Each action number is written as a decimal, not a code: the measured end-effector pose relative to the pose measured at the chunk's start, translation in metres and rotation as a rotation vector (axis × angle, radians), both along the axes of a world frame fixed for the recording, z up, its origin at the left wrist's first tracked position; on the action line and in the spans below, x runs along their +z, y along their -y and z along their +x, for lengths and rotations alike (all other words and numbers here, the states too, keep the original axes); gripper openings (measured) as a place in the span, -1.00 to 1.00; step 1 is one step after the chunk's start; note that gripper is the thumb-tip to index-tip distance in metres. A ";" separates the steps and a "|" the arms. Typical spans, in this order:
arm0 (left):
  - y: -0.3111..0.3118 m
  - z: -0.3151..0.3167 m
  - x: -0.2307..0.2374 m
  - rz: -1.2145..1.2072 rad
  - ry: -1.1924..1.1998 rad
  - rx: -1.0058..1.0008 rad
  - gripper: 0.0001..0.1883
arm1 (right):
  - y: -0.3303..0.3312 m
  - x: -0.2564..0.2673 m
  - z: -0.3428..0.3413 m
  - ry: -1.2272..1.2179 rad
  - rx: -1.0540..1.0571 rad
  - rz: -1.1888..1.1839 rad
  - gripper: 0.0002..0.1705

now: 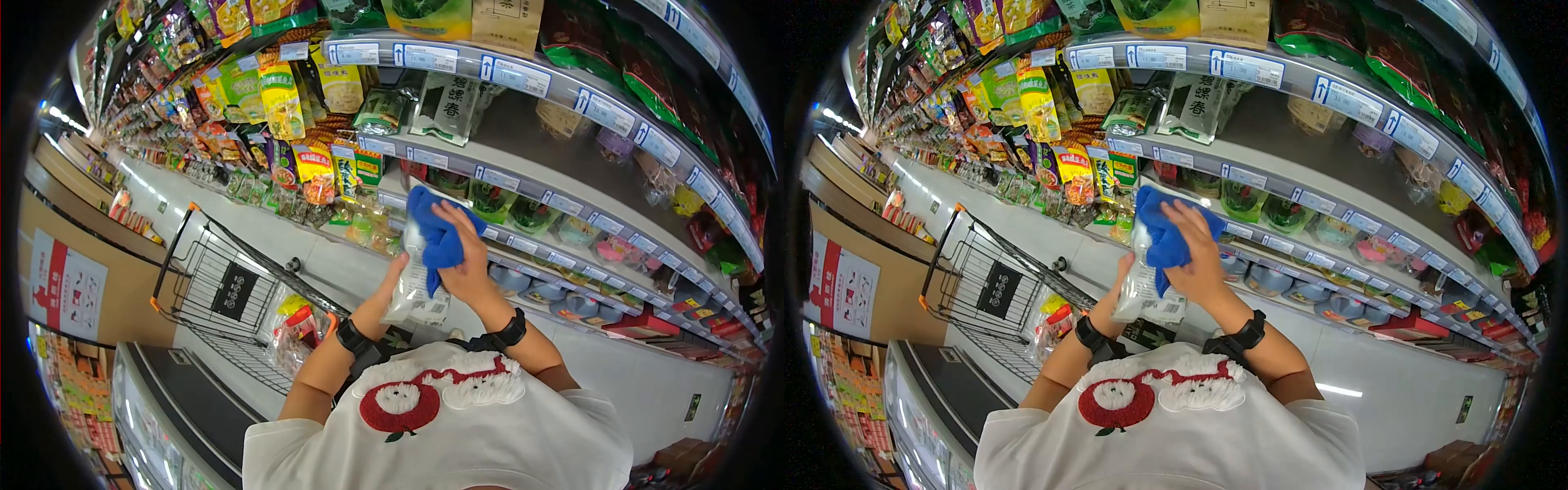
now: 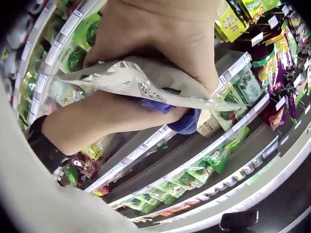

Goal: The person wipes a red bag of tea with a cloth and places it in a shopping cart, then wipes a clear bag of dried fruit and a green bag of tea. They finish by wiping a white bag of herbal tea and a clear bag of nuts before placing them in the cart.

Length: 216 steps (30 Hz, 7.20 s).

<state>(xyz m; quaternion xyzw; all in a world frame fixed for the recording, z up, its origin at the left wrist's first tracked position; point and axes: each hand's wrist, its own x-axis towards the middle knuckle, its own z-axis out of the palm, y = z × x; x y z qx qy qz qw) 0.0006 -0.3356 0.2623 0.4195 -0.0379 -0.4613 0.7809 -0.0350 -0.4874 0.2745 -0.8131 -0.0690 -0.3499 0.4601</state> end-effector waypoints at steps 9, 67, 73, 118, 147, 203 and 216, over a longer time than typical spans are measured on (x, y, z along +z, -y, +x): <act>0.007 0.050 -0.014 -0.833 -0.284 -0.102 0.00 | -0.004 0.005 -0.011 -0.019 0.535 -0.174 -0.53; 0.013 0.016 -0.012 -0.400 0.006 -0.055 -0.24 | 0.024 0.006 -0.007 -0.050 -0.140 0.003 -0.41; 0.021 0.029 -0.010 -0.415 0.007 0.097 -0.30 | 0.017 0.005 -0.010 -0.090 0.040 -0.221 -0.33; 0.021 0.029 -0.032 0.175 0.897 0.475 -0.07 | 0.012 -0.028 -0.020 -0.216 -0.046 0.209 -0.59; -0.209 -0.030 -0.048 -0.216 -0.286 0.991 -0.44 | -0.213 -0.075 0.044 -0.563 1.012 0.331 -0.73; -0.142 0.152 -0.172 0.721 0.854 0.644 -0.81 | -0.016 -0.203 0.069 -1.164 0.308 0.660 -0.61; 0.027 0.241 -0.049 0.656 1.144 0.760 -0.68 | 0.094 -0.072 0.093 -0.503 0.243 0.713 -0.66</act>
